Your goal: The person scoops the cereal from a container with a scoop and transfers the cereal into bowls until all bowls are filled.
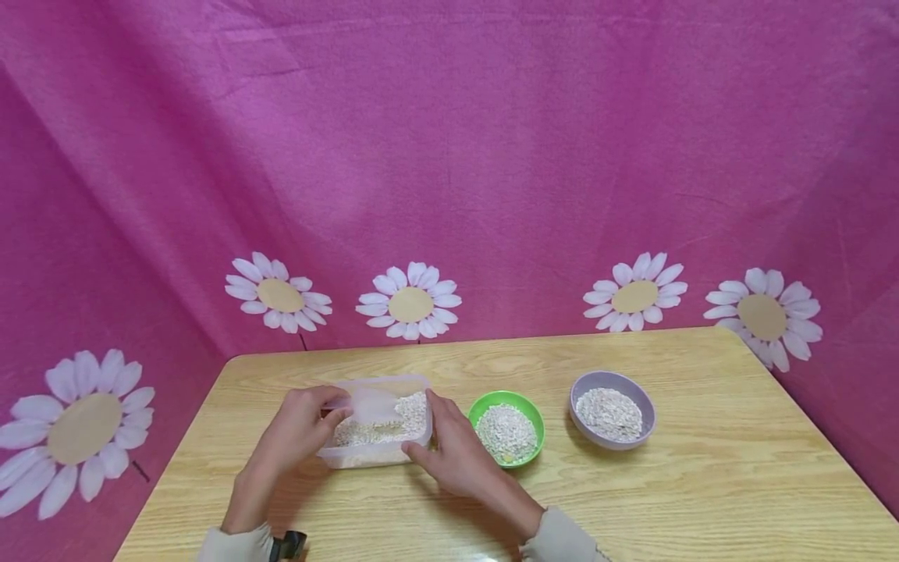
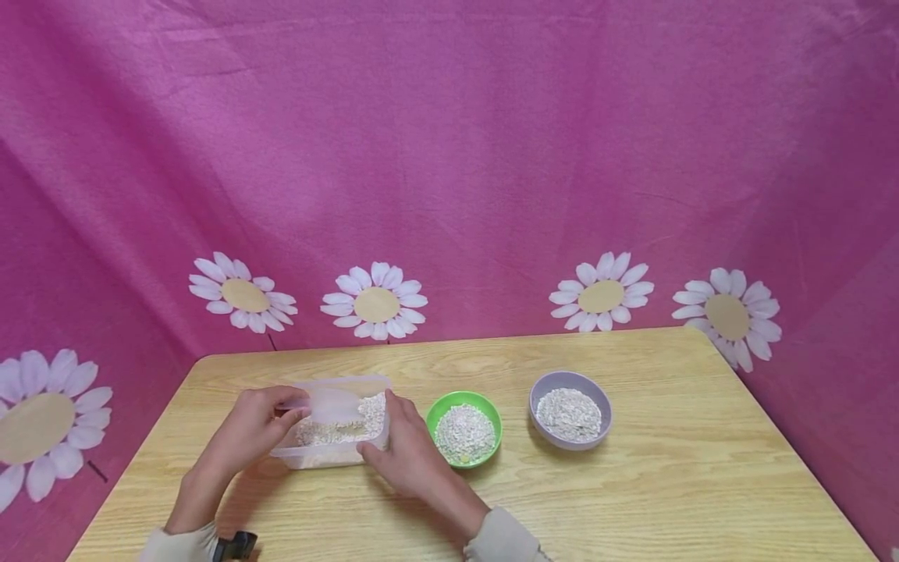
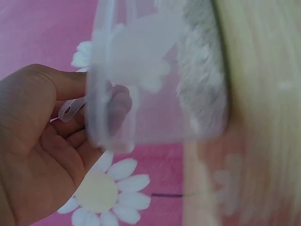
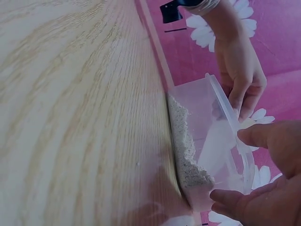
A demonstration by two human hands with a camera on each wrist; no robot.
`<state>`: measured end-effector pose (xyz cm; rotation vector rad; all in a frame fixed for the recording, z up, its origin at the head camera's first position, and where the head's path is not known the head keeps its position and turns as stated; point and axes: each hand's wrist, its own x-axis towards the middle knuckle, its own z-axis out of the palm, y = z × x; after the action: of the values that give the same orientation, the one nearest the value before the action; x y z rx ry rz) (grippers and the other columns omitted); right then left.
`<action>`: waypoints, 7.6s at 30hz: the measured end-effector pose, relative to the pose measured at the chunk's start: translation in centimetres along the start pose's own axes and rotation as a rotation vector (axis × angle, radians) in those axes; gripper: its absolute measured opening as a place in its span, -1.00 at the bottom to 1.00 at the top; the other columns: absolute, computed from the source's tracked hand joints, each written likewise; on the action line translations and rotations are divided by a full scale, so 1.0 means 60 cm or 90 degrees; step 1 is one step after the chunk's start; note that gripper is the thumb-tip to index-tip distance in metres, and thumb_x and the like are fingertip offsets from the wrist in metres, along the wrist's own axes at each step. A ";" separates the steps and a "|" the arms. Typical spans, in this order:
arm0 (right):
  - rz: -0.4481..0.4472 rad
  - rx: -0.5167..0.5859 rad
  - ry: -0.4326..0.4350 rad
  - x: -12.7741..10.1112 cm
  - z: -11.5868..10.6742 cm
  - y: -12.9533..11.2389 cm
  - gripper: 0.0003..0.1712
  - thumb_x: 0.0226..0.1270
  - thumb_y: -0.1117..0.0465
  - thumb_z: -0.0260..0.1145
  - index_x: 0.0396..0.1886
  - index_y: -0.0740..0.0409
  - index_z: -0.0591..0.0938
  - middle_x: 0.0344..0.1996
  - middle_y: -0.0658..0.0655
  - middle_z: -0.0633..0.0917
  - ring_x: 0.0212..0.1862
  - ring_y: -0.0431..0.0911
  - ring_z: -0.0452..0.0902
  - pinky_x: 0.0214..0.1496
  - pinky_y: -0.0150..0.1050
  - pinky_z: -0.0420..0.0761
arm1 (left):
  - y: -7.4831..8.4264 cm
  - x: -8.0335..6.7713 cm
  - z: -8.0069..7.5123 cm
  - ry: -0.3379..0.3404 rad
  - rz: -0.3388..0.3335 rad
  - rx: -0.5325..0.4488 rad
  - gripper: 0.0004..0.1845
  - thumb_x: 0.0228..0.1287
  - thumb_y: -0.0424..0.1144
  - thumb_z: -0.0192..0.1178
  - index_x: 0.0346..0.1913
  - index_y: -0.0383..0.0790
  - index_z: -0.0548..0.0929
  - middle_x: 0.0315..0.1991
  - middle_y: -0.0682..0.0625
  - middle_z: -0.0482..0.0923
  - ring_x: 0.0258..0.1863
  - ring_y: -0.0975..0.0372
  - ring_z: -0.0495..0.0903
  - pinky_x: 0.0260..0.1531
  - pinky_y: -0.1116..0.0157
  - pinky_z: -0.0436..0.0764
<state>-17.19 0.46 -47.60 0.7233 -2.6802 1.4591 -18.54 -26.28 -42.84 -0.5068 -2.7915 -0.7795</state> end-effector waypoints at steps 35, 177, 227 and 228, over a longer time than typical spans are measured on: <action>0.080 0.107 0.001 -0.002 -0.057 -0.039 0.08 0.39 0.06 0.54 0.67 0.42 0.17 0.60 0.40 0.33 0.59 0.30 0.33 0.49 0.05 0.53 | -0.019 -0.014 0.004 0.069 -0.127 -0.172 -0.76 0.43 -0.30 0.42 0.09 -0.27 0.82 -0.15 -0.11 0.87 -0.26 0.38 0.76 -0.23 0.42 0.70; 0.097 -0.089 0.065 -0.060 -0.158 -0.004 0.14 0.18 -0.06 0.68 0.62 0.28 0.34 0.57 0.25 0.44 0.59 0.24 0.36 0.61 0.23 0.37 | 0.113 0.027 0.036 0.160 -0.006 -0.142 -0.81 0.33 -0.36 0.50 -0.03 -0.28 0.84 -0.14 -0.10 0.86 -0.16 0.09 0.85 -0.11 0.06 0.82; 0.057 -0.016 0.007 -0.005 -0.003 -0.023 0.03 0.40 0.07 0.52 0.61 0.52 0.23 0.44 0.42 0.50 0.49 0.25 0.44 0.59 0.15 0.41 | -0.022 -0.095 -0.005 0.166 -0.067 -0.050 -0.81 0.19 -0.45 0.55 -0.16 -0.22 0.82 -0.18 -0.01 0.78 -0.26 0.51 0.62 -0.33 0.38 0.74; 0.056 -0.015 0.009 -0.006 -0.004 -0.022 0.03 0.40 0.06 0.52 0.60 0.53 0.23 0.44 0.42 0.50 0.49 0.25 0.44 0.59 0.15 0.40 | -0.023 -0.093 -0.004 0.162 -0.066 -0.052 -0.82 0.21 -0.44 0.55 -0.15 -0.22 0.82 -0.18 -0.01 0.78 -0.26 0.50 0.62 -0.33 0.38 0.74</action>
<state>-16.40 0.18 -46.47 0.6000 -2.7468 1.4426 -13.92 -29.02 -44.81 -0.2551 -2.5752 -0.9128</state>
